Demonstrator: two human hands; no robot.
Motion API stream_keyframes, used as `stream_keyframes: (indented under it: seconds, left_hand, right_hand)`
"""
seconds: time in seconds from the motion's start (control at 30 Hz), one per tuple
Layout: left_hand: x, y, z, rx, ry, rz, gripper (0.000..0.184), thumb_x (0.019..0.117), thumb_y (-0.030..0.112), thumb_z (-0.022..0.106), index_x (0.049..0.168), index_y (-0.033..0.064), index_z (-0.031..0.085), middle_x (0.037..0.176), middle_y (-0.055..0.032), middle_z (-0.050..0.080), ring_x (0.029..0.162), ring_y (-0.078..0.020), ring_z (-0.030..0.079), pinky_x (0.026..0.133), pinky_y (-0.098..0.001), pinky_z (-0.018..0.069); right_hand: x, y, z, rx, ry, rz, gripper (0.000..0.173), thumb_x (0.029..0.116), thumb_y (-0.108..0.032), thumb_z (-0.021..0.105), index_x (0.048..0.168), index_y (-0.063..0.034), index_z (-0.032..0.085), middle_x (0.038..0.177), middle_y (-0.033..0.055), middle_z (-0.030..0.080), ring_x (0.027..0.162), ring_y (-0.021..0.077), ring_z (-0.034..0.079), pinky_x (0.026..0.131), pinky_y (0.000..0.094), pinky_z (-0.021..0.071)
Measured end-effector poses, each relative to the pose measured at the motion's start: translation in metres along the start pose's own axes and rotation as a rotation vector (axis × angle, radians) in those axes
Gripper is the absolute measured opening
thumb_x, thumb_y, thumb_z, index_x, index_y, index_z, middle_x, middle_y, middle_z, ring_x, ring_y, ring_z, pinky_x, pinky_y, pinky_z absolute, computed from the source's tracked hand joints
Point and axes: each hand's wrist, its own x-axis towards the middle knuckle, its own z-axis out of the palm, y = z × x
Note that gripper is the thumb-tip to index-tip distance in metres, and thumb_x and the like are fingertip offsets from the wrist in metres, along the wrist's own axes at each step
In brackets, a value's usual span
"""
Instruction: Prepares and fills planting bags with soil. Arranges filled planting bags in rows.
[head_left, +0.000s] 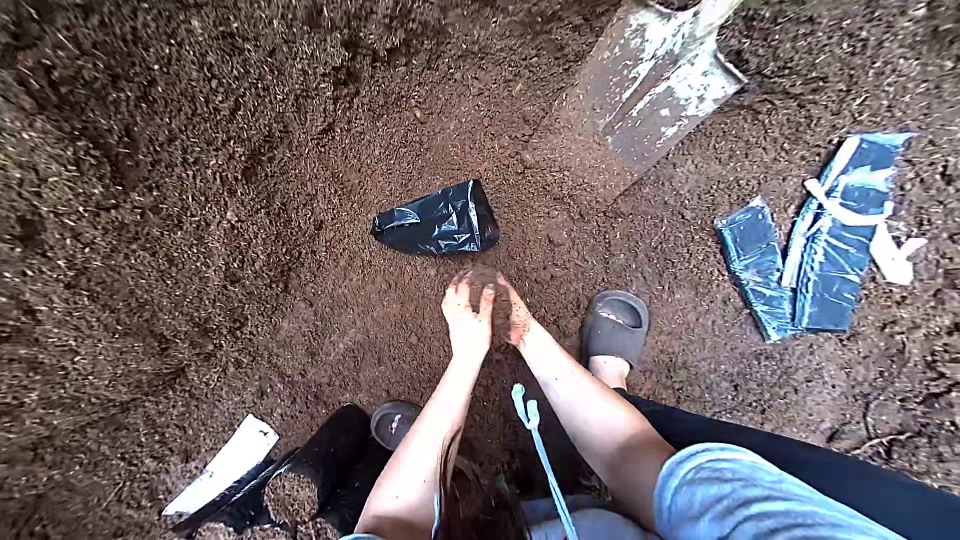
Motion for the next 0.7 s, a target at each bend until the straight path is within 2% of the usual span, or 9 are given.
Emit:
stream_keyframes:
  seconds: [0.1,0.17,0.2,0.27,0.33,0.4,0.43,0.6,0.7]
  left_hand:
    - [0.007,0.049,-0.018,0.319,0.065,0.285,0.041,0.1026,0.036,0.054,0.137,0.0156,0.065,0.153,-0.0220,0.047,0.149,-0.0463,0.032,0.121,-0.0687,0.0171]
    - [0.030,0.087,-0.030,0.513,0.087,0.471,0.029,0.0998,0.028,0.059,0.124,0.0260,0.074,0.156,-0.0207,0.046,0.146,-0.0489,0.036,0.116,-0.0718,0.0249]
    - [0.042,0.104,-0.032,0.648,0.019,0.464,0.028,0.1007,0.030,0.058,0.123,0.0288,0.074,0.164,-0.0184,0.036,0.146,-0.0483,0.036,0.111,-0.0685,0.0317]
    - [0.070,0.131,-0.035,0.904,-0.166,0.310,0.034,0.1027,0.037,0.057,0.127,0.0205,0.073,0.170,-0.0186,0.021,0.142,-0.0459,0.038,0.101,-0.0603,0.0410]
    - [0.088,0.146,-0.041,1.027,-0.259,0.151,0.037,0.0985,0.028,0.064,0.125,0.0021,0.070,0.156,-0.0257,0.042,0.133,-0.0462,0.051,0.095,-0.0609,0.0506]
    - [0.097,0.153,-0.054,1.031,-0.314,0.083,0.038,0.0932,0.007,0.065,0.130,-0.0041,0.063,0.146,-0.0247,0.053,0.120,-0.0446,0.063,0.087,-0.0607,0.0572]
    - [0.101,0.150,-0.064,0.992,-0.320,0.096,0.042,0.0911,0.002,0.065,0.133,-0.0039,0.061,0.147,-0.0218,0.053,0.122,-0.0426,0.063,0.091,-0.0605,0.0567]
    - [0.113,0.128,-0.108,0.739,-0.385,0.239,0.063,0.0877,0.001,0.072,0.148,0.0029,0.054,0.163,-0.0124,0.041,0.146,-0.0333,0.047,0.117,-0.0572,0.0400]
    - [0.100,0.136,-0.133,0.591,-0.349,0.195,0.060,0.0870,0.001,0.075,0.144,-0.0003,0.055,0.144,-0.0231,0.058,0.133,-0.0402,0.056,0.111,-0.0629,0.0422]
  right_hand:
    - [-0.010,-0.019,-0.018,0.184,-0.038,-0.112,0.064,0.1076,-0.059,0.019,0.127,-0.0153,0.061,0.103,0.0045,0.074,0.092,0.0139,0.072,0.079,0.0347,0.0616]
    - [-0.012,-0.035,-0.025,0.192,0.005,-0.188,0.065,0.1074,-0.059,0.018,0.135,-0.0149,0.057,0.112,0.0069,0.071,0.101,0.0176,0.068,0.085,0.0399,0.0590]
    - [-0.012,-0.043,-0.027,0.188,0.040,-0.217,0.065,0.1068,-0.060,0.020,0.138,-0.0147,0.055,0.117,0.0084,0.069,0.106,0.0201,0.067,0.088,0.0431,0.0582]
    - [-0.010,-0.060,-0.027,0.220,0.028,-0.260,0.072,0.1033,-0.068,0.022,0.145,-0.0170,0.050,0.131,0.0110,0.065,0.119,0.0261,0.063,0.096,0.0514,0.0554]
    - [-0.011,-0.080,-0.020,0.264,-0.010,-0.282,0.077,0.1002,-0.074,0.022,0.148,-0.0190,0.047,0.138,0.0119,0.061,0.125,0.0299,0.060,0.099,0.0563,0.0527]
    - [-0.014,-0.100,-0.007,0.293,-0.085,-0.316,0.077,0.1002,-0.073,0.022,0.148,-0.0192,0.048,0.139,0.0111,0.061,0.126,0.0296,0.059,0.100,0.0562,0.0518]
    - [-0.016,-0.109,0.002,0.308,-0.152,-0.339,0.075,0.1008,-0.072,0.023,0.145,-0.0185,0.050,0.136,0.0103,0.063,0.124,0.0286,0.061,0.100,0.0547,0.0524]
    - [-0.025,-0.134,0.085,0.345,-0.327,-0.394,0.071,0.1021,-0.070,0.019,0.138,-0.0193,0.054,0.125,0.0072,0.068,0.115,0.0239,0.065,0.094,0.0496,0.0557]
    - [-0.015,-0.133,0.125,0.247,-0.405,-0.357,0.066,0.1032,-0.067,0.021,0.141,-0.0210,0.051,0.125,0.0057,0.067,0.113,0.0217,0.065,0.093,0.0471,0.0563]
